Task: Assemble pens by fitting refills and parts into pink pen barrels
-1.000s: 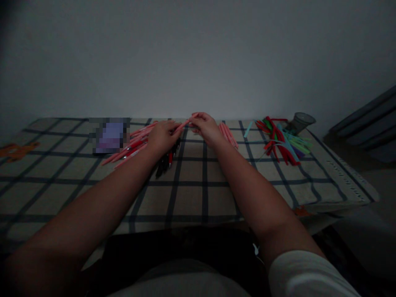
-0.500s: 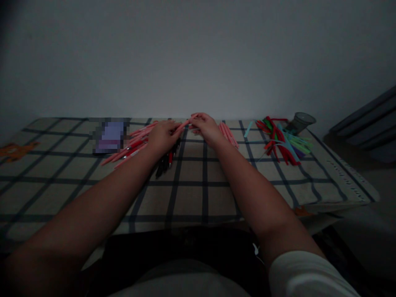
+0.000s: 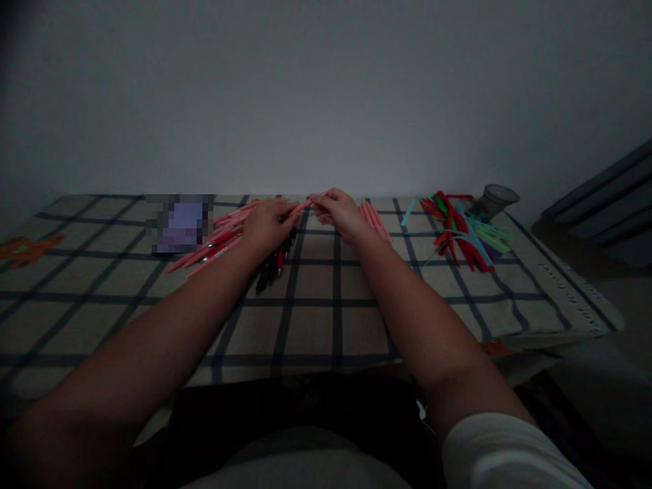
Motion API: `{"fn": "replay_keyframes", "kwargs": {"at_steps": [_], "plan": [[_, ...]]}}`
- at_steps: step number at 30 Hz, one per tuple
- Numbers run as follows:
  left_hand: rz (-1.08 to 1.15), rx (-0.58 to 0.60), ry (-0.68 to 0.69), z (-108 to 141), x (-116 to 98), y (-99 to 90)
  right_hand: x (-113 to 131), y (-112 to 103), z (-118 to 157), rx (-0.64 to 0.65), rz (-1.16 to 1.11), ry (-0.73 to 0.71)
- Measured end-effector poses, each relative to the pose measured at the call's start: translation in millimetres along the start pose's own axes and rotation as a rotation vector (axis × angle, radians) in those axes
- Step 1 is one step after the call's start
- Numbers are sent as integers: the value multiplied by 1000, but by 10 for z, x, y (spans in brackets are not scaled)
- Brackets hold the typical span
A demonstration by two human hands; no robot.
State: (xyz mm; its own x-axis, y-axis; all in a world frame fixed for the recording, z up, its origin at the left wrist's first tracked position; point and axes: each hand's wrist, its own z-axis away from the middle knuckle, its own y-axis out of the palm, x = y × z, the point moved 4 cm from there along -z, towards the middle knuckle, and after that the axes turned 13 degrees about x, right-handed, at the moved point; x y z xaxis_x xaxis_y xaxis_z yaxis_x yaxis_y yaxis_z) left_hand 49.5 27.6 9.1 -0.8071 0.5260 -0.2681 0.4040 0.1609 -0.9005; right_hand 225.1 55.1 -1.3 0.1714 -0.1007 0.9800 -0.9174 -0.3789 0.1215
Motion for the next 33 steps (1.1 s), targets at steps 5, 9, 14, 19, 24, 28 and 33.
{"fn": "replay_keyframes", "kwargs": {"at_steps": [5, 9, 14, 19, 24, 28, 33], "plan": [[-24, 20, 17, -5, 2, 21, -8, -3, -7, 28, -8, -11], [-25, 22, 31, -11, -6, 27, -22, 20, -22, 53, 30, -8], [-42, 44, 34, -11, -21, 32, -34, 33, -28, 43, 137, -27], [-14, 27, 17, 3, -42, 0, -52, 19, -32, 49, 185, -28], [3, 14, 4, 6, -43, -22, -29, 46, -40, 14, 123, 14], [20, -30, -25, 11, -20, -44, 14, 21, -35, -33, 56, 0], [26, -44, -41, 20, -15, -64, 53, -29, -29, -77, 9, -96]]}}
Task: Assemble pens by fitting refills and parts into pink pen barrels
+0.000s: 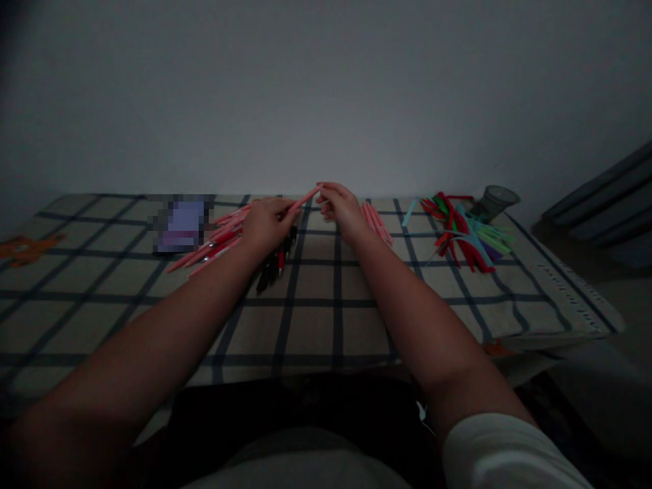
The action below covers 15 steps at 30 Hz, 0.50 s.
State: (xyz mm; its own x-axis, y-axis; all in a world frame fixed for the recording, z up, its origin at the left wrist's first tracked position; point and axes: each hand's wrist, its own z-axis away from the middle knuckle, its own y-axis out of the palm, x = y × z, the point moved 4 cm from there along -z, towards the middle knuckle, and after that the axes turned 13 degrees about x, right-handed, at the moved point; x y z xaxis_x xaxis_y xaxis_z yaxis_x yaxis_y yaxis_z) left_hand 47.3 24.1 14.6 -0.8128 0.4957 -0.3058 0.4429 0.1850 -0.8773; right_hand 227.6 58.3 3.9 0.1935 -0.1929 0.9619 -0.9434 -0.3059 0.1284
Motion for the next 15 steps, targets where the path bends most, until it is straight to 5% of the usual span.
{"fn": "replay_keyframes", "kwargs": {"at_steps": [15], "plan": [[-19, 25, 20, -20, 26, 66, -57, 33, 6, 25, 21, 45]]}}
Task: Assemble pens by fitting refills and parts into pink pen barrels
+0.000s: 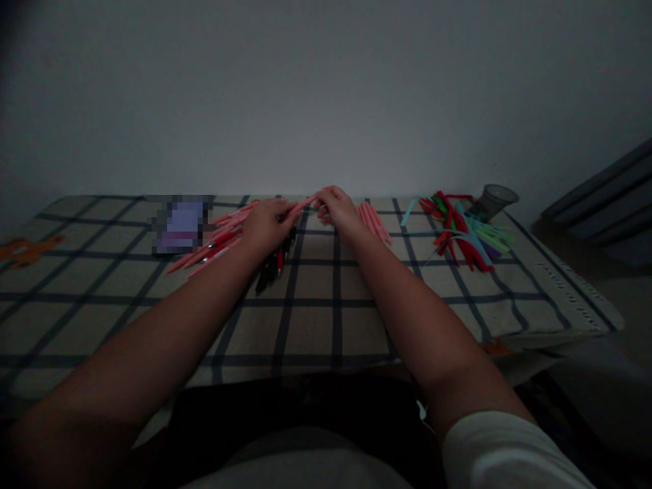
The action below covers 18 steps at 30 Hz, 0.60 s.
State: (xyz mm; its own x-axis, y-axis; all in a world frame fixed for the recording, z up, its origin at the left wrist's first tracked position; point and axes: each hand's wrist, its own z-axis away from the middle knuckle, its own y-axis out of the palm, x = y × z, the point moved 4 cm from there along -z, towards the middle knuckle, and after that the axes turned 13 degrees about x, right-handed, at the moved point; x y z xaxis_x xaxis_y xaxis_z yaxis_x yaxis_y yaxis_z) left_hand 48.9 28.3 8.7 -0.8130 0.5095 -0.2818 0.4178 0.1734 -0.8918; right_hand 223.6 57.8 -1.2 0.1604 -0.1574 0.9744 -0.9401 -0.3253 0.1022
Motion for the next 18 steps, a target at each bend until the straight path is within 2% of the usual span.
{"fn": "replay_keyframes", "kwargs": {"at_steps": [18], "plan": [[-46, 11, 21, 1, -14, 13, 13, 43, 10, 4, 19, 38]]}}
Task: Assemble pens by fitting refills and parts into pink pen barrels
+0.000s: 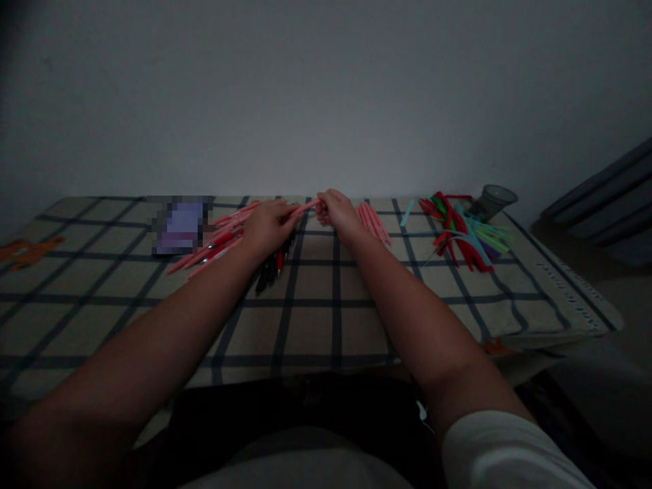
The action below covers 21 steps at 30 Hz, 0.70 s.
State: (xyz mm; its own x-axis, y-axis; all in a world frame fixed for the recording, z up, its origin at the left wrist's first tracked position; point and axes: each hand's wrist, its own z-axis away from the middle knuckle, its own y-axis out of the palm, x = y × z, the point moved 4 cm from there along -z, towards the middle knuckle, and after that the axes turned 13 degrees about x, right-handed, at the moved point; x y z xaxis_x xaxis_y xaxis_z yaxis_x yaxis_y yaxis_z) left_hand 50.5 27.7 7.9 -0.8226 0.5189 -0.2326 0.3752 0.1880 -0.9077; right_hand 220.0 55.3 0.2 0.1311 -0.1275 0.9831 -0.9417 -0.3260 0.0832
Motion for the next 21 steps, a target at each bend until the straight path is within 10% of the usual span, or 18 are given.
{"fn": "replay_keyframes", "kwargs": {"at_steps": [21], "plan": [[24, 27, 6, 2, -7, -8, 43, 29, 39, -20, 84, -19]]}}
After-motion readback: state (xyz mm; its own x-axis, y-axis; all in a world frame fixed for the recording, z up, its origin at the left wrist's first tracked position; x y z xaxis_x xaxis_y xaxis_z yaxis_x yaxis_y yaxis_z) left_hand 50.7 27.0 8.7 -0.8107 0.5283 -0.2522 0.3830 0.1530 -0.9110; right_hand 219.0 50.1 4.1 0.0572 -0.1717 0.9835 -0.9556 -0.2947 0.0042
